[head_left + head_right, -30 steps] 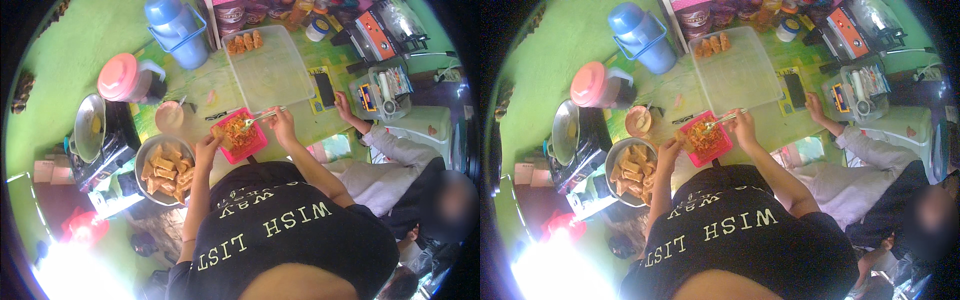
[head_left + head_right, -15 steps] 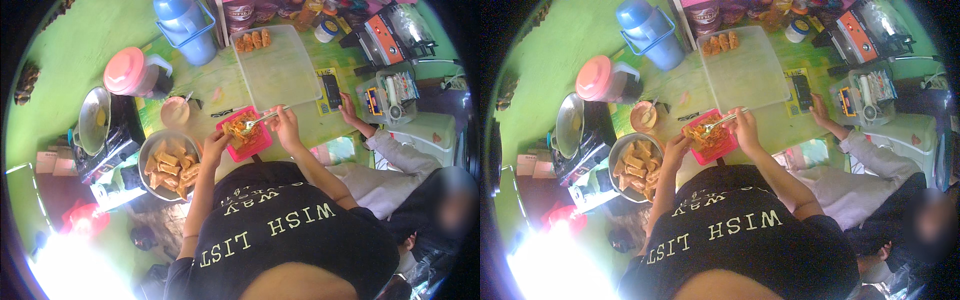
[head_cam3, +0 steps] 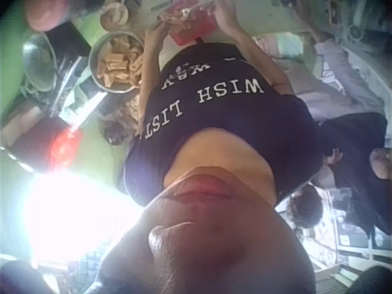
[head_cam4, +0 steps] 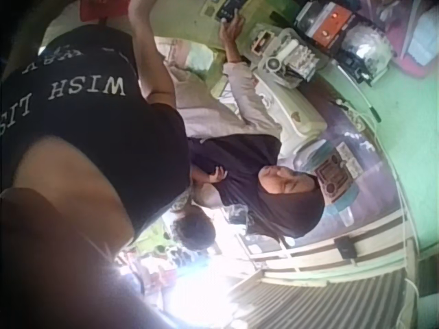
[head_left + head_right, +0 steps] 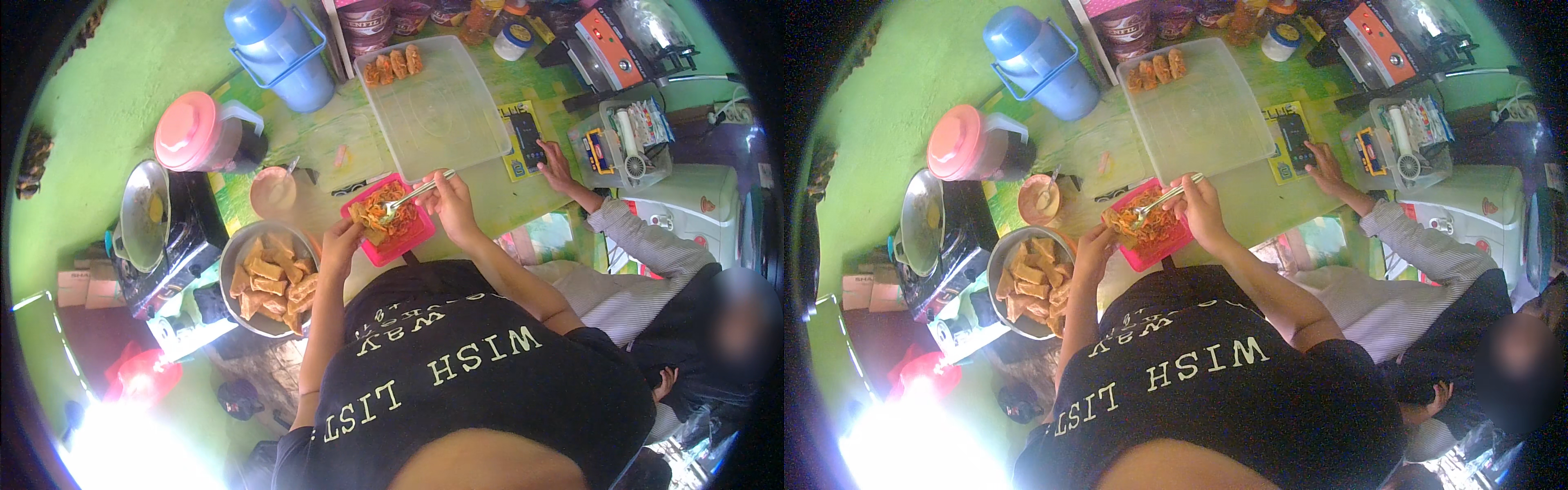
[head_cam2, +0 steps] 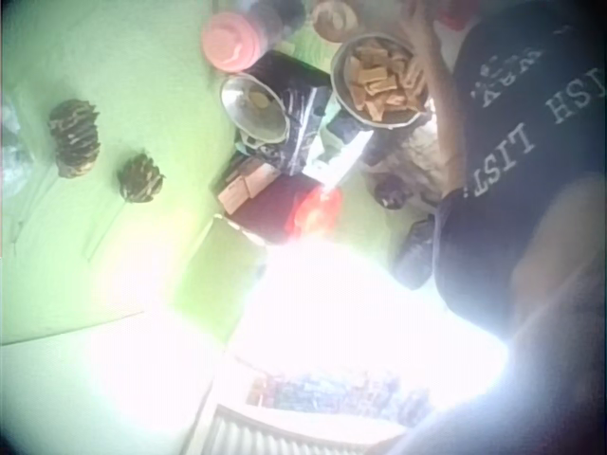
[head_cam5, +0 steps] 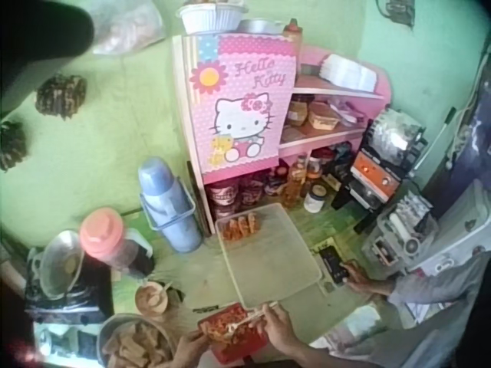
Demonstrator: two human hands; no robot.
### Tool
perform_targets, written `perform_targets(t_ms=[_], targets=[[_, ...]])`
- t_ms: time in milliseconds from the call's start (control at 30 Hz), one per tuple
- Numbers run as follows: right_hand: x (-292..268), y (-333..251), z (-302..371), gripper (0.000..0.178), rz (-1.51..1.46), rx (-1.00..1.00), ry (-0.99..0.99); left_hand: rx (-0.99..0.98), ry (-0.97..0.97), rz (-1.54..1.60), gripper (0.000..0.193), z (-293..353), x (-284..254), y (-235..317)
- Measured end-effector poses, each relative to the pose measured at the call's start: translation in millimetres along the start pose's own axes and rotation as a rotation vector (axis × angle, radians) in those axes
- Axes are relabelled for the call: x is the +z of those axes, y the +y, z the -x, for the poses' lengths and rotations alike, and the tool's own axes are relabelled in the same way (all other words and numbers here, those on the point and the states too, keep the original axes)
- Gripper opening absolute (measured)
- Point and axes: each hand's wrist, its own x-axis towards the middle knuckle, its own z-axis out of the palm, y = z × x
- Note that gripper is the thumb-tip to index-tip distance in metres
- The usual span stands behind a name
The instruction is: The person repeatedly scoops shredded orange filling from a pink container and spreads it onto flatbread pieces held in the left hand. Each filled piece is placed into a clear plastic tray. The process continues with multiple flatbreads throughout the clip.
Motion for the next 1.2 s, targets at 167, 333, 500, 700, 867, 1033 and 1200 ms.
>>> perform_targets(t_ms=[167,333,500,700,867,1033,1200], targets=[[3,1,-1,0.027,0.012,-0.012,0.037,-0.01,0.01,0.025,0.027,1,3,2],[3,0,-2,0.027,0.028,-0.009,0.044,0.007,0.0,0.054,0.025,5,5,5],[1,3,-2,0.028,0.035,-0.007,0.042,0.011,0.009,0.056,0.024,4,6,6],[1,4,-4,0.028,0.031,-0.019,0.053,0.018,0.055,0.103,0.023,7,12,10],[0,8,-5,0.028,-0.002,-0.024,0.056,0.028,0.049,0.044,0.025,6,8,9],[-2,8,-6,0.028,0.033,-0.017,0.041,0.048,0.042,0.048,0.027,10,12,13],[3,5,-6,0.028,0.008,-0.033,0.051,0.059,0.011,0.028,0.031,7,6,8]])
